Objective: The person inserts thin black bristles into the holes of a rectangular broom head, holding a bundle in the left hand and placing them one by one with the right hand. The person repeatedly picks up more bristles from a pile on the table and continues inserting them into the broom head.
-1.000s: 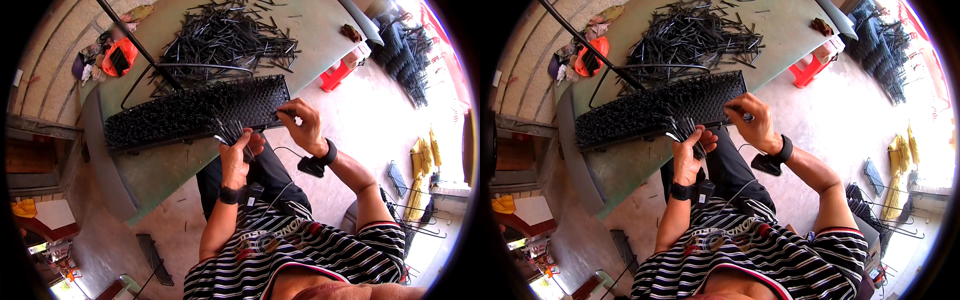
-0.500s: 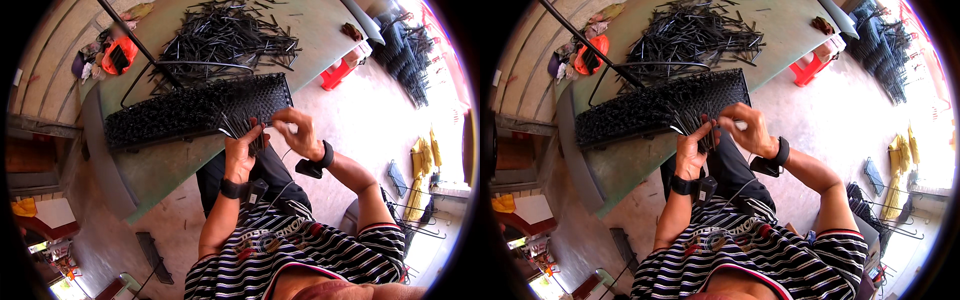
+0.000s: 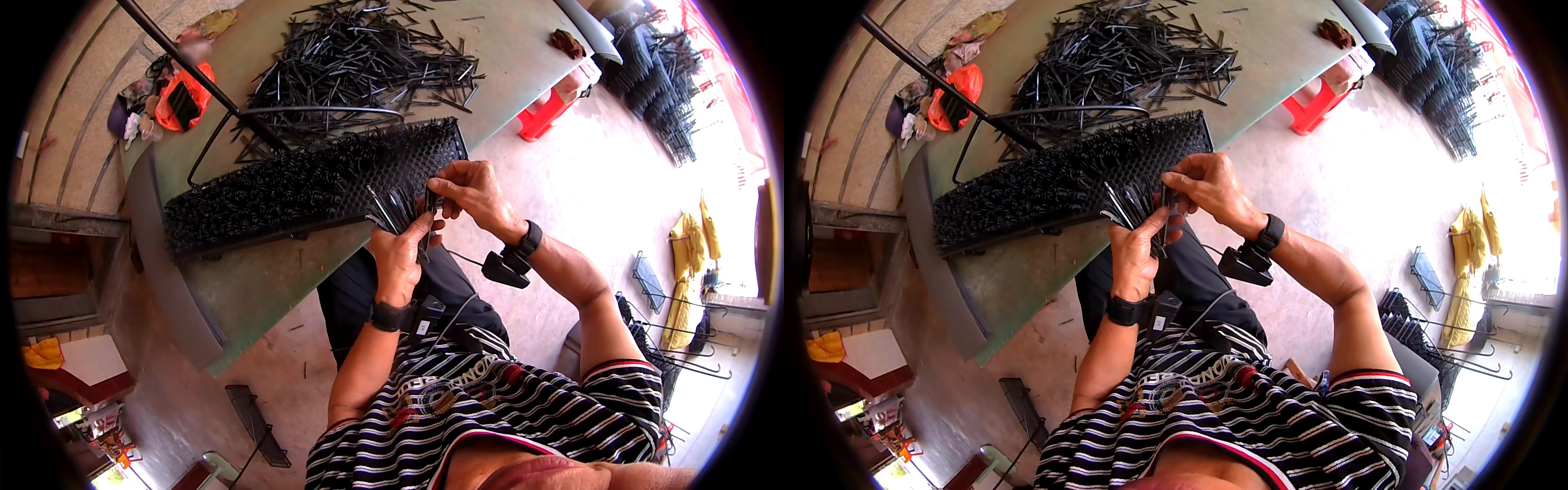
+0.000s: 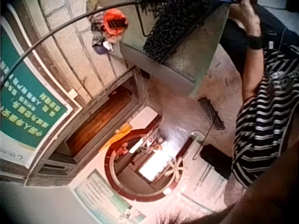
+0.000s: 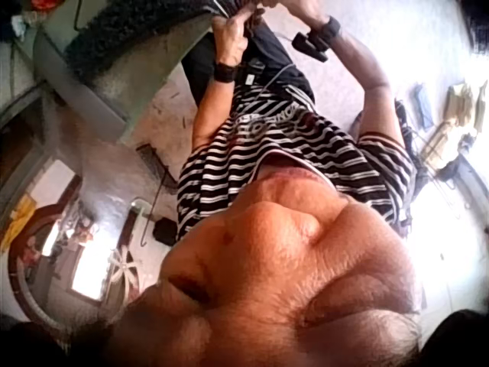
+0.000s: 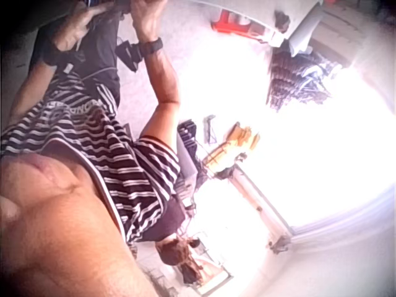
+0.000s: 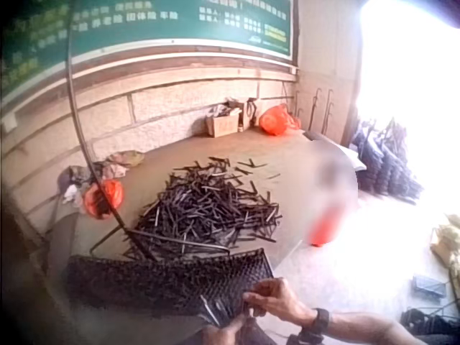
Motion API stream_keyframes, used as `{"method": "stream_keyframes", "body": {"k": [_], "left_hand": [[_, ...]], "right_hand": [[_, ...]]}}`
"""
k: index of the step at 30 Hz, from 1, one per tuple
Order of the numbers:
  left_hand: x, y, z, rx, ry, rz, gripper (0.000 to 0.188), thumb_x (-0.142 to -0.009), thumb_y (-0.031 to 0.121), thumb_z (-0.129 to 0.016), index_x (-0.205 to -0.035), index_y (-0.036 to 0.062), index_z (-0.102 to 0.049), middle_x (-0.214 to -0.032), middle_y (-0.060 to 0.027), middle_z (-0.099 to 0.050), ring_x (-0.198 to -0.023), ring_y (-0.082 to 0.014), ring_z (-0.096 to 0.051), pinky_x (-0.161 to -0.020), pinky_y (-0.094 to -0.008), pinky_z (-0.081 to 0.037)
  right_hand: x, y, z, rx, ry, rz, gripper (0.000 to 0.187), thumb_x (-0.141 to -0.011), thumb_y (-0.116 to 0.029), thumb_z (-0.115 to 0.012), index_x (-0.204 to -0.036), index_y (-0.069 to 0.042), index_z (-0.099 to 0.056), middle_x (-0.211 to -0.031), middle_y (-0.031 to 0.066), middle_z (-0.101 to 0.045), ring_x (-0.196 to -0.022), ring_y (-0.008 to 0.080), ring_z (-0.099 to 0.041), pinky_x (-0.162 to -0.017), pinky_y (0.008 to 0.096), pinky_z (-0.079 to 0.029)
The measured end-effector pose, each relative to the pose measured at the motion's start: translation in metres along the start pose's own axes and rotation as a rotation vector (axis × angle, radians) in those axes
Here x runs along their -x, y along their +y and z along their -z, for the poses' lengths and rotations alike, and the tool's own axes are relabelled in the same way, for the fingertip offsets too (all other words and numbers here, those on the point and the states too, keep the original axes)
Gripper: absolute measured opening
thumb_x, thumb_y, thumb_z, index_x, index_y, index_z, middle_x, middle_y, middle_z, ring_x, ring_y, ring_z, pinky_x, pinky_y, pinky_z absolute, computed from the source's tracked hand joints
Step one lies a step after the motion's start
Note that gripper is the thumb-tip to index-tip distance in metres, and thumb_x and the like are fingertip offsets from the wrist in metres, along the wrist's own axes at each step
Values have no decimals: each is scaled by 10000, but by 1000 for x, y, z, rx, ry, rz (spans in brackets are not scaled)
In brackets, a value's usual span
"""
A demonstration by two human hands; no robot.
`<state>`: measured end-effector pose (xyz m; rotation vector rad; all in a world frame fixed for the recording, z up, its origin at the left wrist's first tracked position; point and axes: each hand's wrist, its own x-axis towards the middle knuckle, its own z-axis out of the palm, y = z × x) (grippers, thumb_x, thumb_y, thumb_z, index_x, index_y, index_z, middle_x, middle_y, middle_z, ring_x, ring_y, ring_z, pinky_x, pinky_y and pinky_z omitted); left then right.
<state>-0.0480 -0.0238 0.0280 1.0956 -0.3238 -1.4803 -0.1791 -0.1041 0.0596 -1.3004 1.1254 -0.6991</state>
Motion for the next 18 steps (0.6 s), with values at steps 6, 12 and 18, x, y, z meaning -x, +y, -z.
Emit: {"method": "stream_keyframes", "body": {"k": [6, 12, 18], "left_hand": [[-2, 1, -4, 37, 40, -2, 175, -763, 17, -689, -923, -10, -624, -800, -94, -654, -616, -186, -647, -499, -274, -516], [-8, 2, 7, 103, 61, 76, 158, -765, 16, -664, -913, -19, -625, -778, -111, -653, -610, -221, -645, -484, -294, -511], [-11, 4, 12, 49, 63, 105, 151, -783, 42, -655, -932, 17, -638, -832, -99, -661, -634, -220, -647, -509, -320, -534]], "right_hand": [[-4, 9, 2, 10, 81, 96, 176, -834, -114, -655, -825, 54, -600, -626, 60, -613, -492, 92, -591, -415, 207, -457], [-30, -1, 16, 44, 373, 442, 179, -825, -38, -627, -973, 24, -547, -716, 88, -632, -575, 128, -639, -506, 220, -497], [-49, -8, 14, 345, 375, 698, 160, -844, 15, -576, -978, 18, -489, -732, 118, -622, -650, 155, -657, -539, 246, -502]]}}
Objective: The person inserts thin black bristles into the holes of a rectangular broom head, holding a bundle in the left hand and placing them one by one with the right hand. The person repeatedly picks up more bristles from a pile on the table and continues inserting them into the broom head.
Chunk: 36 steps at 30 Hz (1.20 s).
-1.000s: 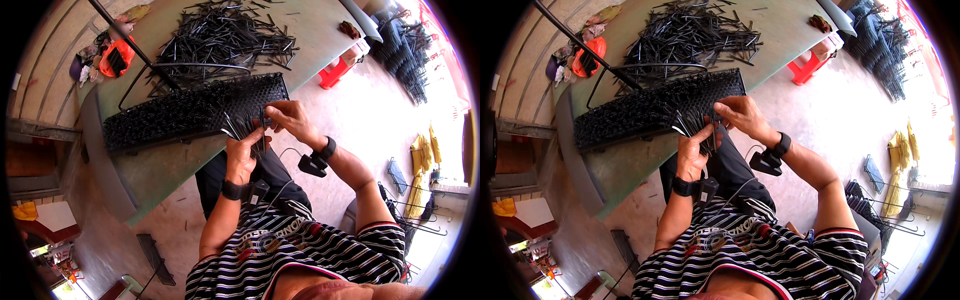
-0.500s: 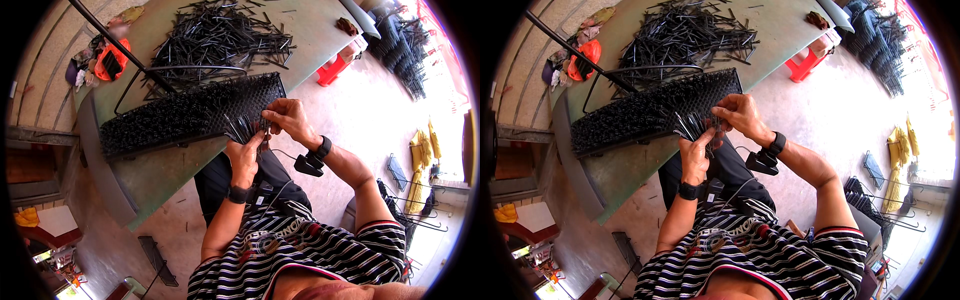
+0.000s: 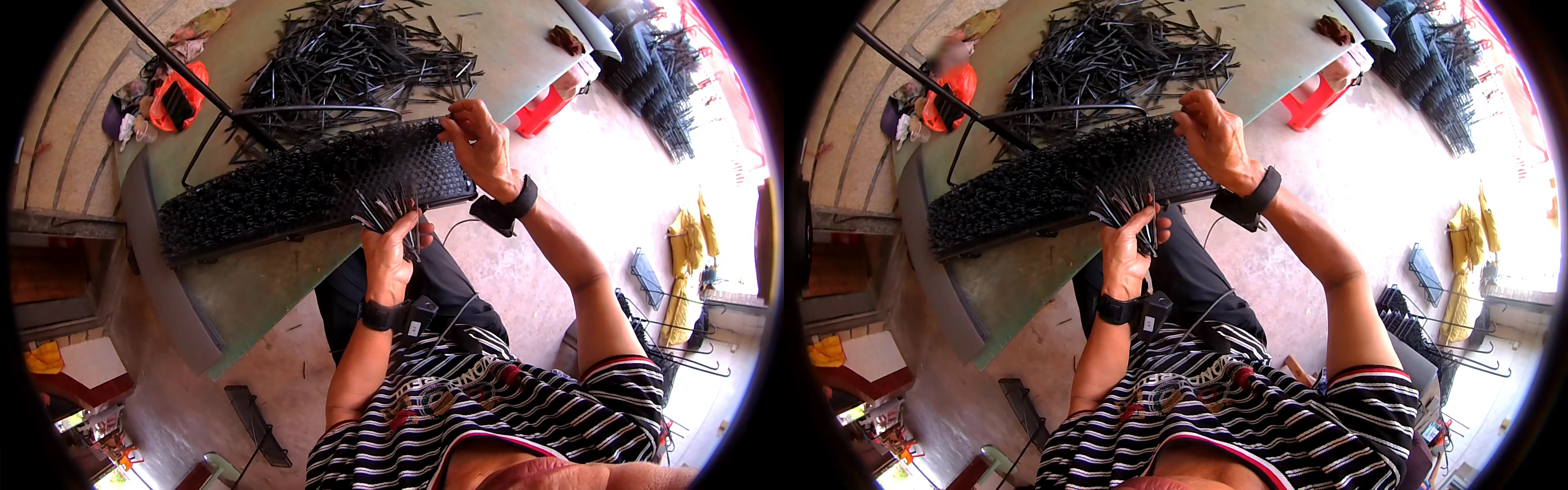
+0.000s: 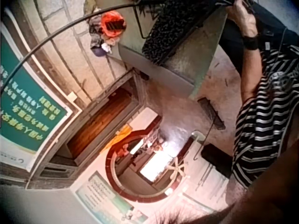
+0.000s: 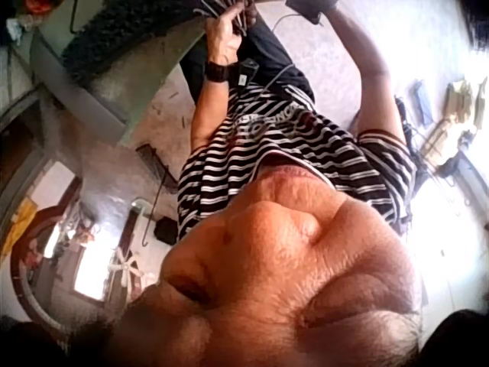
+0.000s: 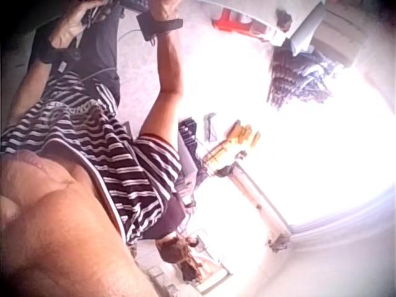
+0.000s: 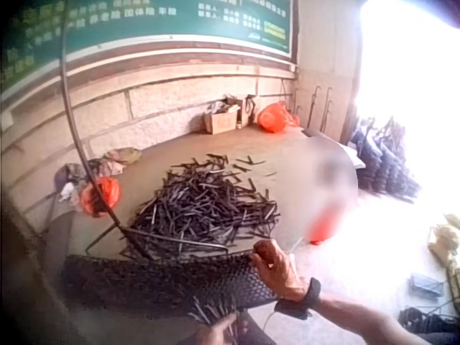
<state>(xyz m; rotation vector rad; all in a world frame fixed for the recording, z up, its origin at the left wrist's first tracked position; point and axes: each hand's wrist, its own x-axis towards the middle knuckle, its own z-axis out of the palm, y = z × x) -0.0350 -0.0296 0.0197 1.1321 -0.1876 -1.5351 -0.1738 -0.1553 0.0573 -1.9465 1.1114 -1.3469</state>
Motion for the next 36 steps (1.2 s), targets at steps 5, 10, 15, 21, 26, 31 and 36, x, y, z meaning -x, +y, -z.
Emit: {"method": "stream_keyframes", "body": {"k": [5, 10, 15, 21, 26, 31, 36], "left_hand": [[0, 2, 3, 39, 3, 21, 165, -792, 41, -642, -954, 20, -630, -845, -102, -658, -648, -216, -648, -517, -317, -537], [0, 4, 3, 61, 8, 33, 180, -788, 40, -645, -967, 23, -626, -852, -104, -661, -656, -217, -649, -532, -322, -542], [3, 8, -4, 138, 50, 30, 154, -760, -31, -648, -912, -15, -632, -821, -126, -661, -630, -242, -654, -500, -320, -527], [1, -1, -8, 70, 40, -31, 190, -757, -32, -660, -940, -1, -616, -830, -116, -664, -643, -230, -657, -514, -319, -524], [3, 0, -6, 86, 41, -21, 191, -767, -32, -643, -953, -3, -608, -839, -119, -665, -659, -224, -657, -527, -303, -513], [3, 0, -6, 70, 48, -47, 188, -767, -30, -627, -952, -6, -609, -835, -111, -654, -645, -219, -645, -517, -321, -518], [4, 1, -8, 59, 56, -81, 200, -751, -16, -642, -948, 10, -616, -847, -95, -645, -618, -210, -624, -510, -340, -523]], "right_hand": [[-1, 24, -13, 48, -28, 96, 168, -806, 16, -603, -950, -10, -520, -732, 139, -610, -613, 258, -641, -532, 317, -498], [-10, 20, -6, 428, -255, 323, 88, -798, -61, -633, -862, -5, -612, -724, 122, -605, -629, 308, -607, -561, 335, -483], [-3, -6, 0, 351, -431, 2, 173, -816, -177, -657, -827, -5, -648, -690, 96, -627, -545, 213, -605, -490, 299, -468], [15, -17, 11, -175, -560, -620, 220, -843, -171, -650, -881, 45, -638, -676, 65, -643, -511, 92, -597, -449, 210, -474], [3, -10, 9, -105, -59, -222, 153, -854, -43, -568, -987, 32, -554, -717, 98, -646, -630, 147, -662, -530, 237, -498], [0, -2, 2, 7, -21, -32, 140, -864, 6, -531, -1000, -2, -502, -733, 129, -630, -674, 181, -674, -546, 264, -510], [2, 24, -3, 116, -76, 85, 128, -844, -11, -556, -963, -32, -515, -731, 144, -608, -660, 303, -638, -554, 338, -493]]}}
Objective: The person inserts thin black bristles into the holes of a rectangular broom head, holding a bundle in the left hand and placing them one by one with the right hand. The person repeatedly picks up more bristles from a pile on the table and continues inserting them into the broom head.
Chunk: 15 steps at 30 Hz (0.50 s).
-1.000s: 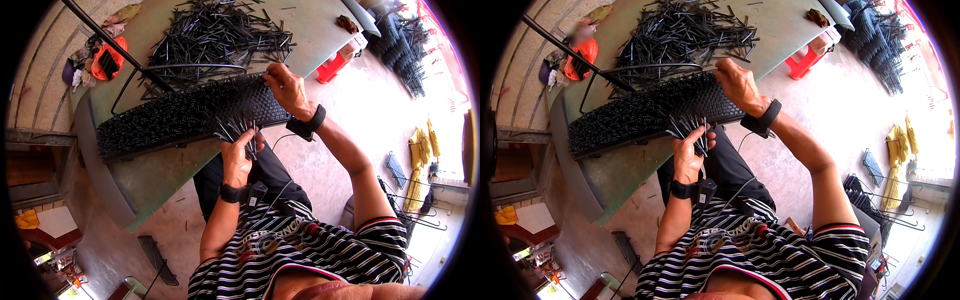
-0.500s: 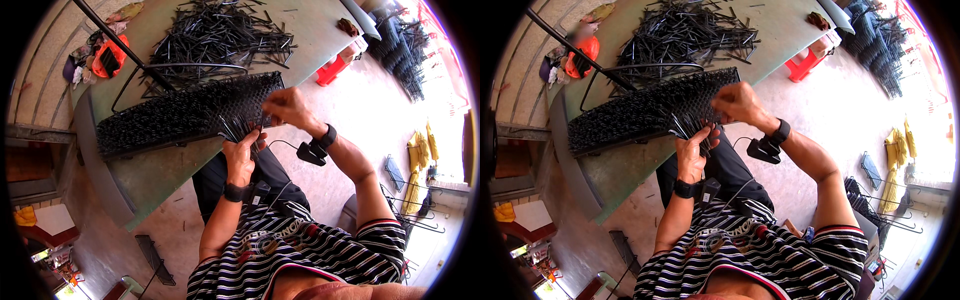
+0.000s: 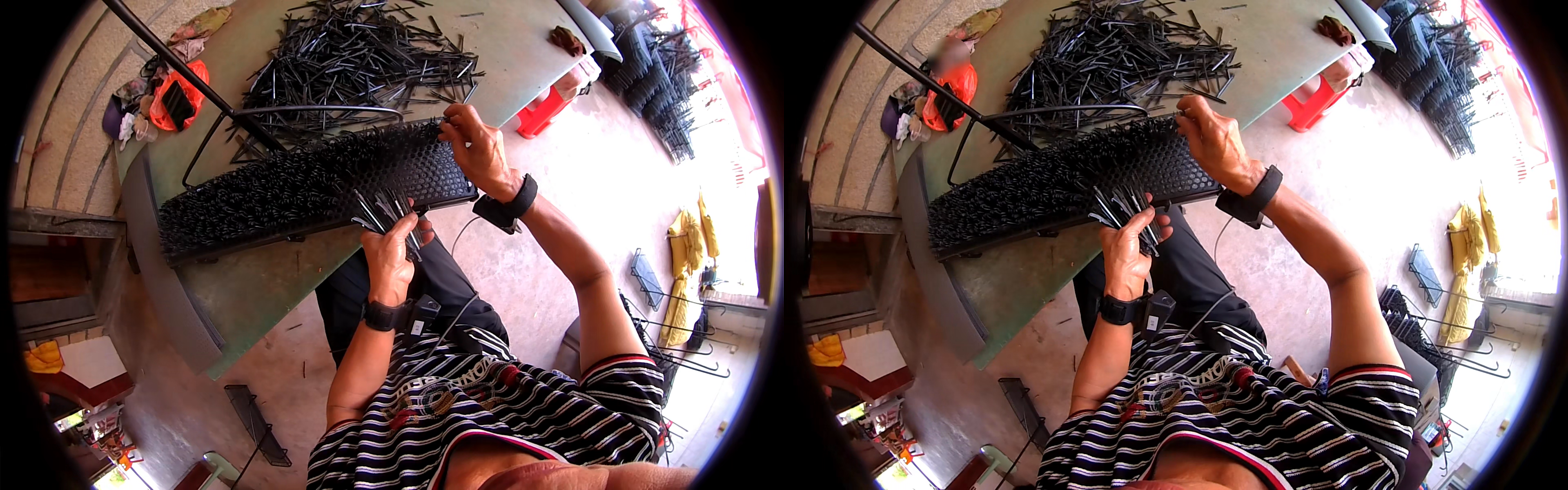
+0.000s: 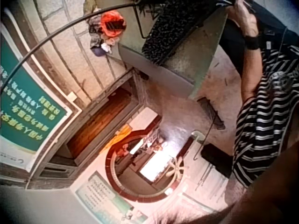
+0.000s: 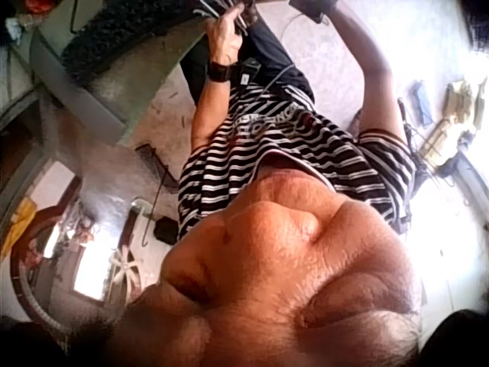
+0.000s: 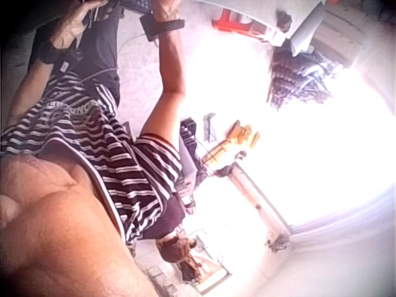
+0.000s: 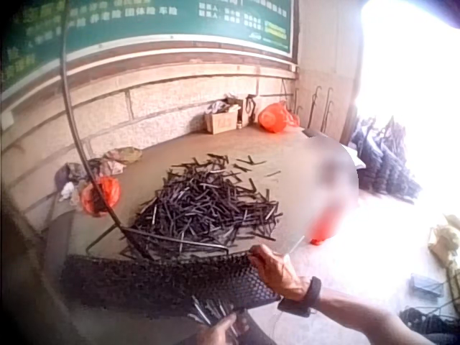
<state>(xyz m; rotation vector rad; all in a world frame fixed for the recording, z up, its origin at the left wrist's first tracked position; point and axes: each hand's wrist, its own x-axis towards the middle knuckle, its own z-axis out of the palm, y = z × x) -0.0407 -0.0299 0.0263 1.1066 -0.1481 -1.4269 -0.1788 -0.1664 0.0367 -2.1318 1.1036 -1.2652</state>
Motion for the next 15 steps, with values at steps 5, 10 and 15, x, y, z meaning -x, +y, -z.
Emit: {"method": "stream_keyframes", "body": {"k": [5, 10, 15], "left_hand": [[1, 0, -1, -20, 2, 19, 205, -737, -31, -655, -934, 19, -621, -828, -84, -643, -602, -203, -619, -500, -334, -521], [-1, -5, 0, -30, -20, 21, 211, -733, -32, -667, -931, 29, -625, -808, -77, -642, -598, -199, -621, -497, -327, -520], [1, -6, -1, -41, -77, 33, 225, -734, -19, -683, -946, 22, -621, -823, -77, -651, -610, -194, -627, -509, -319, -526]], "right_hand": [[-8, -4, 8, 393, -209, 143, 105, -833, -58, -579, -934, -33, -593, -830, 141, -619, -711, 311, -623, -585, 341, -494], [-10, -7, 12, 559, -358, 102, 123, -822, -132, -614, -885, -29, -634, -794, 127, -633, -684, 286, -627, -570, 349, -481], [-2, -35, 13, -148, -686, -472, 195, -824, -159, -656, -911, 15, -634, -723, 81, -659, -555, 102, -610, -491, 254, -482]]}}
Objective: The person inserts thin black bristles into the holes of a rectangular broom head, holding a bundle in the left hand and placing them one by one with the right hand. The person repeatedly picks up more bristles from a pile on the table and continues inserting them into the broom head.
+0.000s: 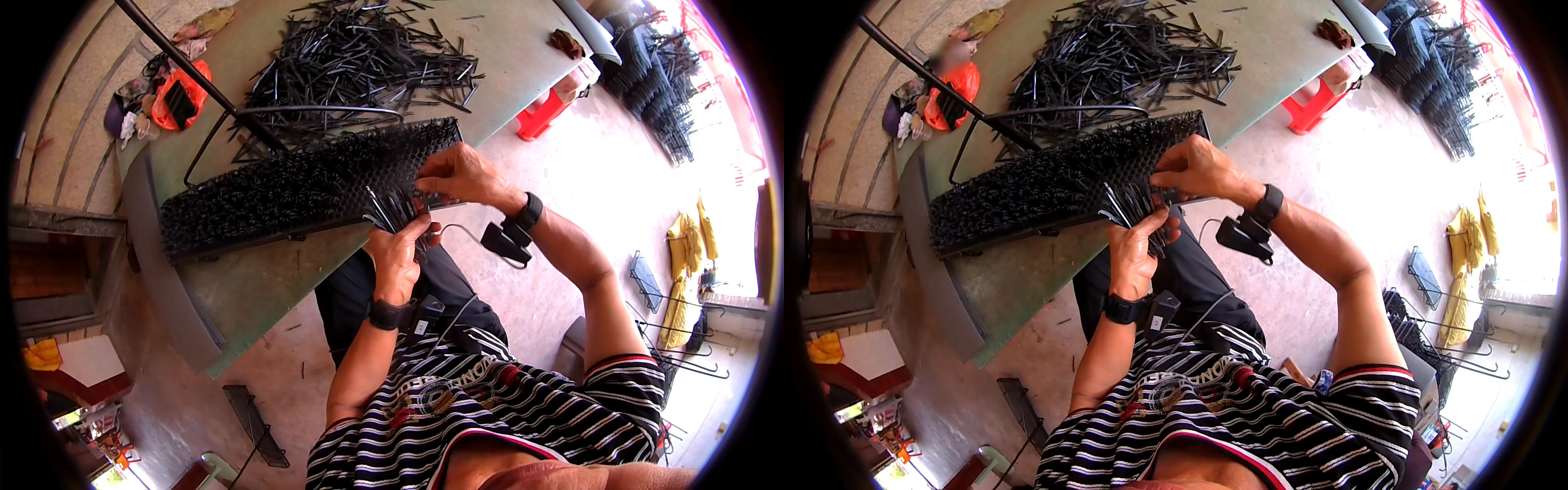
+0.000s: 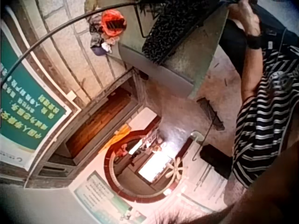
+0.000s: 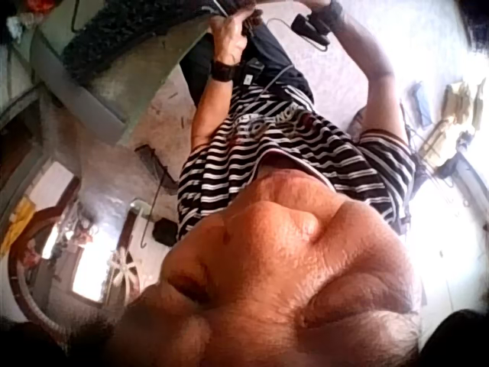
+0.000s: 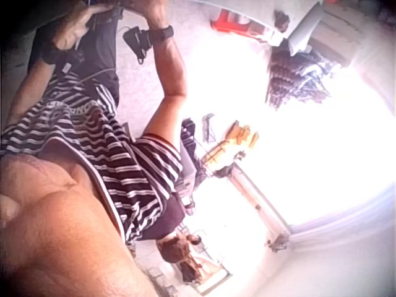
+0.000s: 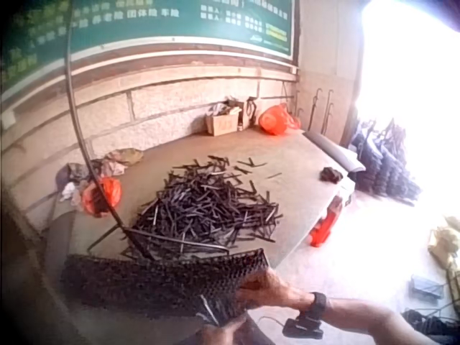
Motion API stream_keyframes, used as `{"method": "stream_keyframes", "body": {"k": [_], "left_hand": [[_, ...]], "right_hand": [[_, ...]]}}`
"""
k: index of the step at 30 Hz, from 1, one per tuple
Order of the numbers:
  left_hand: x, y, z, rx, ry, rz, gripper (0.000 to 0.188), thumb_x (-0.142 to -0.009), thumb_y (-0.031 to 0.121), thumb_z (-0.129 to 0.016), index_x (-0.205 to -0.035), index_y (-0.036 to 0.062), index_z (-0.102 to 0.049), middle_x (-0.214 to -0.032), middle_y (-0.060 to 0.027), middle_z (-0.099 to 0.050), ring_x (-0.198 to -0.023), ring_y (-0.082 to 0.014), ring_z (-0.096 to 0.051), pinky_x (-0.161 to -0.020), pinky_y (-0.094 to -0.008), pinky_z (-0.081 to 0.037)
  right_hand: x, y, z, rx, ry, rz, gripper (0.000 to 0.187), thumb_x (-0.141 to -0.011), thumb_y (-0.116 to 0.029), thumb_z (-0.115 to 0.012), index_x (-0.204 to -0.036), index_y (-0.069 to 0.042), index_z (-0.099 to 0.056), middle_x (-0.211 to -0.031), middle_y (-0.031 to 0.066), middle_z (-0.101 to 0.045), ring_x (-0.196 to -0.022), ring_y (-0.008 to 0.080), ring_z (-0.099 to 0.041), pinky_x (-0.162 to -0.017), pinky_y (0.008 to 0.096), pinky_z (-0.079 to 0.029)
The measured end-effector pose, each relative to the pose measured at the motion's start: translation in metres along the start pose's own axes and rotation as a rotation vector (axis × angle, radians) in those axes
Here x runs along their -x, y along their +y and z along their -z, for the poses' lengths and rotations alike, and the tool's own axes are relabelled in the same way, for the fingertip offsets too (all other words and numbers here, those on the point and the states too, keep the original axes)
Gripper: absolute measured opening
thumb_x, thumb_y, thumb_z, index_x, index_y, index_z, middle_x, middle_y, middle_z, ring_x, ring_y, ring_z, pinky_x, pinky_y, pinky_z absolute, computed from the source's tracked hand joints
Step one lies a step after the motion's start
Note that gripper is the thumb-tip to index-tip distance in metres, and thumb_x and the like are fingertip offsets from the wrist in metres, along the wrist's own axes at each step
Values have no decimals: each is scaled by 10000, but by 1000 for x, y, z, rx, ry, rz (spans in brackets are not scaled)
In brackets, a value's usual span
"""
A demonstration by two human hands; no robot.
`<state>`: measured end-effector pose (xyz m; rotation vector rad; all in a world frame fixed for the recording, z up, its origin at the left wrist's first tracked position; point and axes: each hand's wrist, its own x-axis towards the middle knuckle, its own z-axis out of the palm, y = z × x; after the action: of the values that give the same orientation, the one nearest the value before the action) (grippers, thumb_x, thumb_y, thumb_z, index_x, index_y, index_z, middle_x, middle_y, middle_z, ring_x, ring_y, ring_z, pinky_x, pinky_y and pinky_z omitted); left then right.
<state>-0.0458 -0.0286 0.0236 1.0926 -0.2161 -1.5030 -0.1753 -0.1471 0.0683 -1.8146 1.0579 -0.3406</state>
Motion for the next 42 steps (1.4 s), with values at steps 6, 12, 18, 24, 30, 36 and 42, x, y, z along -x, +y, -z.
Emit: {"method": "stream_keyframes", "body": {"k": [6, 12, 18, 24, 30, 36, 42], "left_hand": [[4, 2, -5, 57, 27, -35, 186, -773, -35, -636, -950, 14, -606, -820, -87, -648, -647, -205, -644, -529, -307, -528], [2, 1, -2, 100, 81, -16, 140, -774, -56, -609, -909, -18, -605, -815, -82, -632, -615, -195, -628, -512, -314, -521], [2, 0, 2, 51, 76, -39, 178, -759, -44, -614, -937, -22, -617, -835, -94, -635, -624, -199, -624, -525, -330, -529], [6, 5, -4, 88, 104, -13, 213, -753, -92, -615, -953, -20, -601, -849, -70, -636, -598, -196, -619, -502, -318, -510], [0, -1, 1, 64, 47, -6, 233, -764, -76, -626, -982, 2, -595, -893, -83, -645, -640, -207, -636, -519, -322, -517], [2, -3, 2, 163, 31, -42, 220, -777, -34, -631, -992, 14, -616, -912, -97, -643, -754, -219, -645, -597, -360, -543], [3, 0, 5, 207, 101, -16, 211, -789, -62, -605, -979, 28, -608, -812, -56, -612, -676, -170, -614, -576, -357, -549]], "right_hand": [[-2, 3, -4, -279, 542, 254, 116, -836, -24, -584, -931, 29, -546, -707, 103, -646, -600, 144, -650, -511, 234, -494], [-16, 18, -7, 39, 649, 499, 101, -857, -3, -553, -944, 3, -502, -726, 135, -626, -660, 226, -671, -545, 289, -512], [-22, 25, -4, 461, 540, 536, 81, -841, -36, -579, -911, -7, -550, -812, 128, -618, -720, 265, -651, -575, 320, -507], [-24, 13, 4, 840, 384, 396, 121, -821, -151, -610, -877, -45, -620, -803, 131, -617, -700, 325, -604, -546, 371, -463], [-4, -2, -9, 351, 181, 152, 261, -747, -262, -715, -721, -5, -673, -562, 102, -609, -479, 215, -582, -471, 308, -456], [0, -3, -8, -304, 394, 97, 141, -805, -75, -604, -869, 45, -640, -659, 85, -644, -568, 124, -645, -511, 251, -502], [-12, 0, -17, 64, 598, 484, 173, -847, -22, -576, -992, -9, -484, -756, 143, -640, -662, 247, -669, -535, 305, -513]]}}
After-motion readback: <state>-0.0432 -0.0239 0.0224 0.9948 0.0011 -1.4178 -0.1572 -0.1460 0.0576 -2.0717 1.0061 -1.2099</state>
